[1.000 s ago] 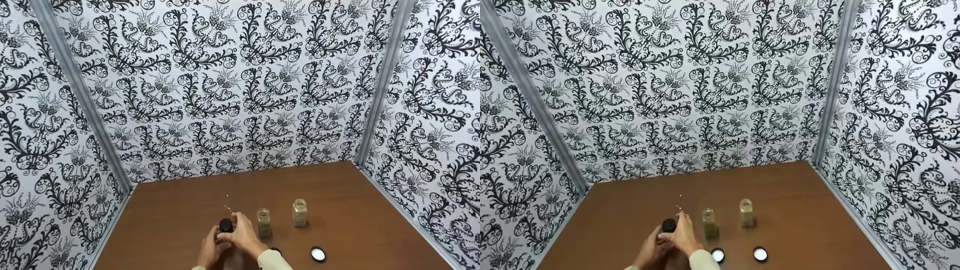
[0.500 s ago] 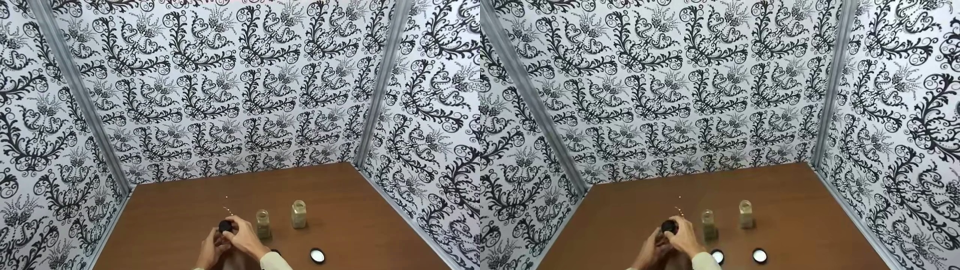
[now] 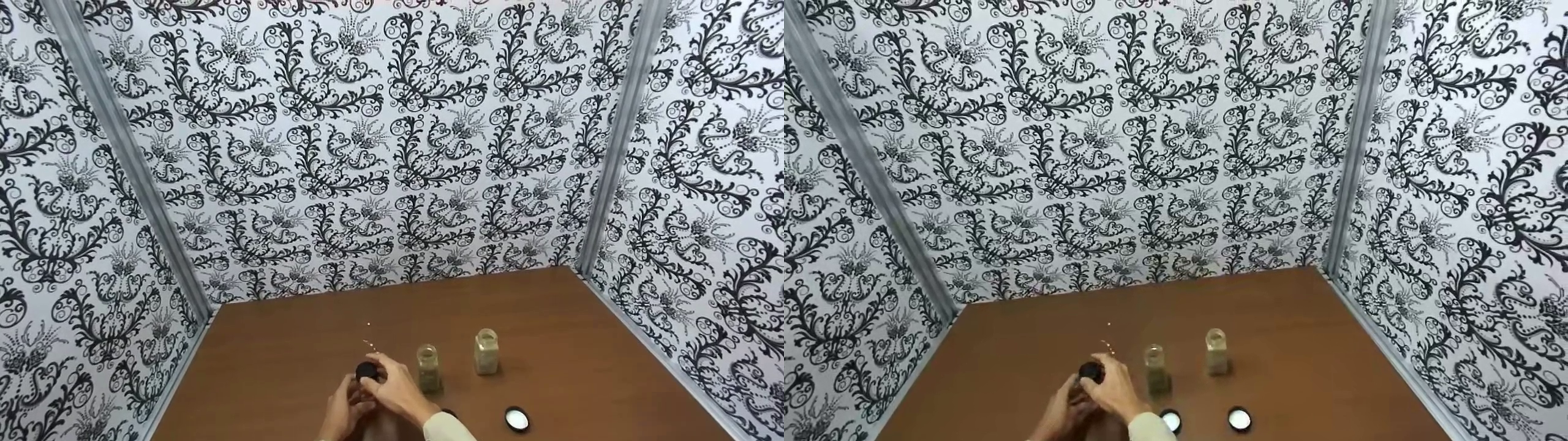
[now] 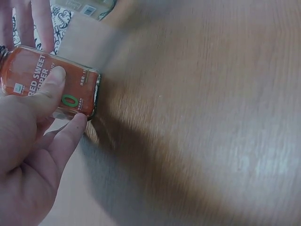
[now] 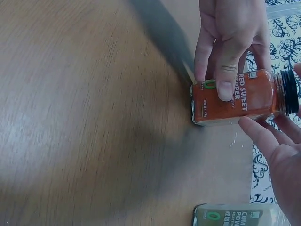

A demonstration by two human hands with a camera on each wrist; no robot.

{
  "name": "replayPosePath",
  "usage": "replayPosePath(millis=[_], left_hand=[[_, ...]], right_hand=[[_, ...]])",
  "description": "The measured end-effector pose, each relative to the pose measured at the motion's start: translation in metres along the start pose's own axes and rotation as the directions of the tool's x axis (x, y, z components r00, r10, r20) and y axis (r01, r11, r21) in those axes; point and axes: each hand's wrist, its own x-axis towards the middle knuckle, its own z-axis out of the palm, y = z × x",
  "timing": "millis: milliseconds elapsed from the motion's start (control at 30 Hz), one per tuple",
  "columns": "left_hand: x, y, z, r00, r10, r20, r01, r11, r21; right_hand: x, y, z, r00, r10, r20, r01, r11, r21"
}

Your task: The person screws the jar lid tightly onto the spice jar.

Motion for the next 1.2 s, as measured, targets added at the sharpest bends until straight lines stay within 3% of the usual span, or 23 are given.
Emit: replayPosePath(millis=[100,167,300,400,467,533,600,667,700,767,800,867,933,1033,1100,1167,1200], left_hand=[[-0.0004,-0.0024,0.0004,1.0,-0.005,-0.003,0.005,1.0,-0.001],[-0.0005,-0.004,0.0001,1.0,0.002,-0.013,-0.001,0.998,0.056],[-0.0002,-0.0053,-0.0009,0.999,-0.025,-0.028,0.026,1.0,0.018],[0.001,-0.0046,-0.0006,0.998,-0.062,-0.022,0.06,0.994,-0.092],[0.0021,-0.0035,0.0004,0.995,-0.101,-0.009,0.097,0.977,-0.188],[0.0035,-0.0026,0.0023,0.986,-0.169,0.006,0.161,0.923,-0.349],[0.0048,-0.0018,0.0044,0.97,-0.242,0.017,0.218,0.841,-0.495],[0.006,-0.0013,0.0062,0.956,-0.293,0.021,0.251,0.776,-0.578],[0.0064,-0.0008,0.0069,0.949,-0.314,0.023,0.263,0.751,-0.606],[0.0068,-0.0001,0.0075,0.941,-0.337,0.027,0.279,0.727,-0.628],[0.0067,0.0001,0.0074,0.941,-0.337,0.023,0.277,0.73,-0.624],[0.0056,0.0006,0.0062,0.956,-0.294,0.015,0.254,0.797,-0.548],[0.0045,0.0,0.0054,0.968,-0.252,0.011,0.226,0.847,-0.482],[0.004,-0.0013,0.005,0.971,-0.238,0.015,0.216,0.85,-0.48],[0.0039,-0.002,0.0053,0.963,-0.268,0.024,0.236,0.799,-0.554],[0.003,-0.0015,0.0049,0.966,-0.256,0.026,0.227,0.804,-0.549],[0.002,-0.0007,0.0042,0.978,-0.21,0.016,0.194,0.866,-0.46]], right_hand=[[-0.0011,0.0009,0.0012,1.0,-0.018,-0.006,0.018,1.0,-0.016],[-0.0009,0.0018,0.0023,1.0,-0.018,-0.008,0.018,0.999,-0.027],[0.0024,0.0016,0.0033,1.0,-0.003,0.005,0.003,1.0,-0.009],[0.0044,0.0013,0.0027,1.0,-0.006,0.001,0.006,1.0,-0.003],[0.0047,0.0012,0.0017,1.0,-0.013,-0.016,0.013,1.0,-0.01],[0.0047,0.0016,0.001,0.999,-0.018,-0.031,0.017,1.0,-0.015],[0.0043,0.0016,0.0004,0.999,-0.009,-0.041,0.008,1.0,-0.016],[0.0036,0.0017,0.0002,0.999,-0.003,-0.048,0.002,1.0,-0.015],[0.0034,0.0018,0.0003,0.999,0.004,-0.049,-0.005,1.0,-0.012],[0.0025,0.0009,0.0001,0.999,0.016,-0.046,-0.016,1.0,-0.008],[0.0025,0.0005,-0.0002,0.999,0.024,-0.042,-0.025,1.0,-0.007],[0.0023,-0.0004,-0.0004,0.999,0.04,-0.028,-0.04,0.999,-0.012],[0.0024,-0.0011,-0.001,0.999,0.033,-0.015,-0.034,0.999,-0.021],[0.0017,-0.0011,-0.0017,1.0,-0.008,-0.01,0.008,0.999,-0.051],[0.0006,-0.0008,-0.002,0.999,-0.043,-0.012,0.042,0.997,-0.067],[-0.0006,-0.0002,-0.0023,0.998,-0.058,-0.014,0.057,0.995,-0.079],[-0.001,-0.0001,-0.0025,0.998,-0.055,-0.01,0.054,0.996,-0.068]])
